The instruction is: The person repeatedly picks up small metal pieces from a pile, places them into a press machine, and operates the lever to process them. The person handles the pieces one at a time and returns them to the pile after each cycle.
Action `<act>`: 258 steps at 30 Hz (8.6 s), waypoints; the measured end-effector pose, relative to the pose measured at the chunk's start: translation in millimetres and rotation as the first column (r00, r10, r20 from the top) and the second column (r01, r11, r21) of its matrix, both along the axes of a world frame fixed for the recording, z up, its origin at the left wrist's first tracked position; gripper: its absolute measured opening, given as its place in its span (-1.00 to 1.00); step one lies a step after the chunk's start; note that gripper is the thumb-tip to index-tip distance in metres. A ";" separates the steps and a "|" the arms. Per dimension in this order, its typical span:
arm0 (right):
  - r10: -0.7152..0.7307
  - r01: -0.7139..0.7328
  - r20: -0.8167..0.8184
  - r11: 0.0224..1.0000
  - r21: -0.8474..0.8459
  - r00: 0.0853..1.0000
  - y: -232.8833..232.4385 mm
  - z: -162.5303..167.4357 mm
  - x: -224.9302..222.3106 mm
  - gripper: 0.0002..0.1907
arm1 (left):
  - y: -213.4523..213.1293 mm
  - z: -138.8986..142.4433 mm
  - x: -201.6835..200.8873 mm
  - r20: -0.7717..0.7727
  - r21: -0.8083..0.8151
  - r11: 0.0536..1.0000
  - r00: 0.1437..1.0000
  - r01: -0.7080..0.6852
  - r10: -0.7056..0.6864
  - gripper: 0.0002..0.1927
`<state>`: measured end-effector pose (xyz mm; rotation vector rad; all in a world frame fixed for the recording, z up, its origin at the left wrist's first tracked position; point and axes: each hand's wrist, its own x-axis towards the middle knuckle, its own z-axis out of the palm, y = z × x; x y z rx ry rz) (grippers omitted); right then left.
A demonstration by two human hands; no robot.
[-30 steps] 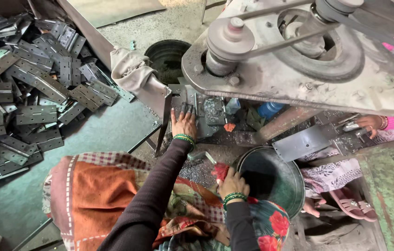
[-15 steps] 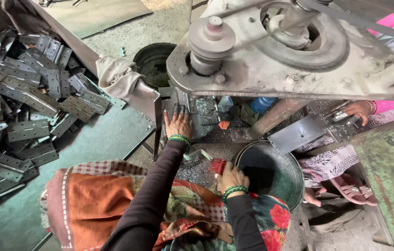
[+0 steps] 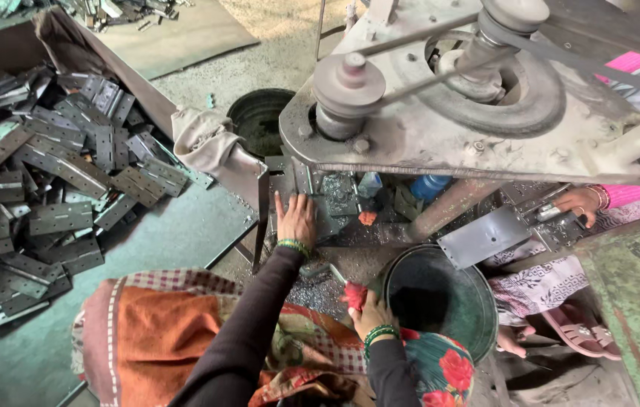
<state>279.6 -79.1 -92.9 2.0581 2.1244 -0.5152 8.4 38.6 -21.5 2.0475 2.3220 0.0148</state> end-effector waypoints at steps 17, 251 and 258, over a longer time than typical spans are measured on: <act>-0.007 0.033 -0.158 0.986 0.165 0.987 -15.5 -53.6 12.6 -0.30 | -97.0 5.9 -165.5 0.324 0.227 0.941 0.892 0.251 -0.317 -0.68; -0.017 0.011 0.045 0.993 0.117 0.999 -5.6 52.4 -18.9 -0.38 | -71.9 17.8 5.5 0.231 0.199 0.980 0.971 0.013 -0.060 -0.28; 0.012 -0.005 -0.065 0.994 0.112 0.998 -14.9 -15.2 -1.0 -0.32 | -67.1 -18.6 -5.0 0.211 0.533 0.833 0.931 0.146 -0.298 -0.62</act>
